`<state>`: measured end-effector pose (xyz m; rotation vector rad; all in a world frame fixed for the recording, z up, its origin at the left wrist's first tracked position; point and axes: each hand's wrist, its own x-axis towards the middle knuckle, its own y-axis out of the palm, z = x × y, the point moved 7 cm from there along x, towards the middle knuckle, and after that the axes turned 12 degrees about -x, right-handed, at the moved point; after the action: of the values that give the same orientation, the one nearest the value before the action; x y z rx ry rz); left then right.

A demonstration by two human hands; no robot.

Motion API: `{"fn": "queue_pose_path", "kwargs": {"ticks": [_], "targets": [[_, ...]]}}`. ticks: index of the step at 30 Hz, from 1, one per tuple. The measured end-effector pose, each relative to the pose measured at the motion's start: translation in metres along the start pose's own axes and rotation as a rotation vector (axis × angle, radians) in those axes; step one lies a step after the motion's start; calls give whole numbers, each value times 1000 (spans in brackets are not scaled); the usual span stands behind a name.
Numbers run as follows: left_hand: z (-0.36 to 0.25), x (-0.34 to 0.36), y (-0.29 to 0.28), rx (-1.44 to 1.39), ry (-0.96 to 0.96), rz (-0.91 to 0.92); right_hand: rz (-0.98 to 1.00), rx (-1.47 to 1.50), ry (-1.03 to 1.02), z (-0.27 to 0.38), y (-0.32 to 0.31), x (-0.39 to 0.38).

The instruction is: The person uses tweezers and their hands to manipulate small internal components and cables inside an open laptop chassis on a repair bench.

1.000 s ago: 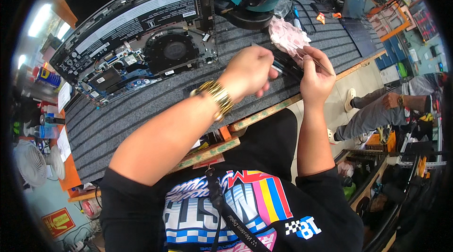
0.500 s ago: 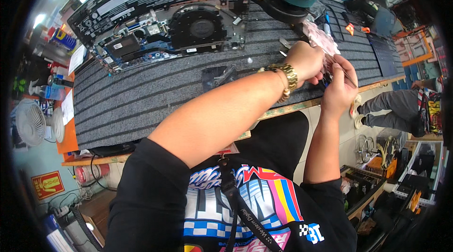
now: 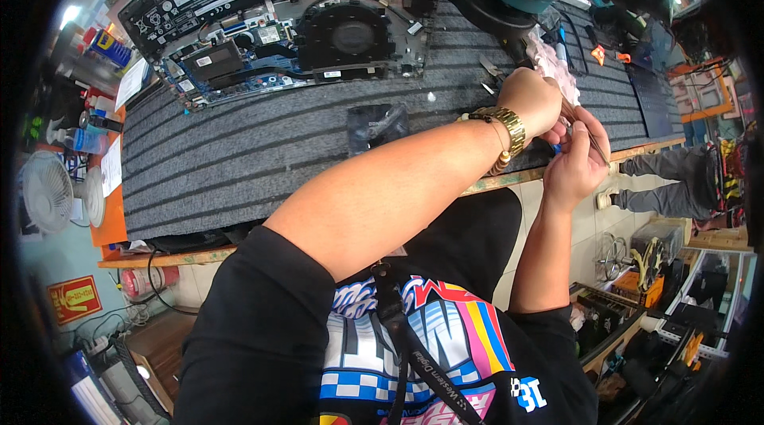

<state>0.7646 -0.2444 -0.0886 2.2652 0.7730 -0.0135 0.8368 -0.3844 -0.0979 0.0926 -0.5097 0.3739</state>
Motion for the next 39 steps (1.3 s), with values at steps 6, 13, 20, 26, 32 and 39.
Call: {"fn": "queue_pose_path", "kwargs": {"ticks": [6, 13, 20, 26, 32, 39], "targets": [[-9, -2, -7, 88, -17, -33, -75, 123, -176, 34, -20, -6], [-26, -72, -11, 272, -126, 130, -115, 83, -85, 50, -35, -15], [-77, -188, -63, 984, 244, 532, 159, 117, 15, 57, 13, -39], [-137, -206, -135, 1148, 457, 373, 435, 111, 137, 47, 89, -41], [-177, -203, -187, 1291, 559, 121, 509, 106, 193, 30, 138, -40], [-198, -219, -210, 1349, 568, 45, 324, 125, 124, 34, 117, -31]]}}
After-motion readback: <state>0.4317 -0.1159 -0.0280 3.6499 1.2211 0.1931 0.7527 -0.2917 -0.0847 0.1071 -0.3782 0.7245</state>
